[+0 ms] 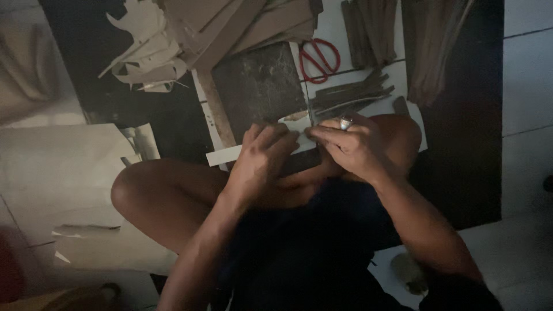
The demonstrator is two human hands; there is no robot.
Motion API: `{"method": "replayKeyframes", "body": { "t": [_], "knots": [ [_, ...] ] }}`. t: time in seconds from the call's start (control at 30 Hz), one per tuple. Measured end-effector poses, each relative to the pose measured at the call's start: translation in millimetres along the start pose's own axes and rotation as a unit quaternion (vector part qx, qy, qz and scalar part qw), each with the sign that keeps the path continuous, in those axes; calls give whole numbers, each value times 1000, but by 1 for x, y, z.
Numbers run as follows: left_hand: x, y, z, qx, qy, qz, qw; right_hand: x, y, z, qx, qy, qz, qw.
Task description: The person sits on the floor and repeatedly peels thin strips from a small block of material using both hands. The peeled strips are placed on the floor nearby.
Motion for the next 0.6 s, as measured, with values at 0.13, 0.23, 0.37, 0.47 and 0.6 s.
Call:
{"method": "replayKeyframes", "body": {
  "t": [0.13,0.23,0.37,0.47,0.6],
  "knots": [
    [-3,0,1,8,-35,4,999,-3,-8,-4,-18,20,-65,998],
    [-2,2,1,40,-57,30,997,-9,-15,-2,-116,23,-127,985],
    [2,4,1,89,-71,63,991,-18,6,1,-27,9,-15,999],
    [7,9,0,-38,-49,41,997,-30,31,17,184,64,179,964],
    [15,16,10,16,-30,36,999,-47,44,56,269,158,325,892]
  ]
}}
Point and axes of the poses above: each hand's wrist, its own x-axis towards the middle knuckle, its own z-axis out of the palm, y = z × x, the point moved 7 cm from there along x, towards the middle knuckle, and after that the axes turned 4 degrees about y, right-handed, at the moved point
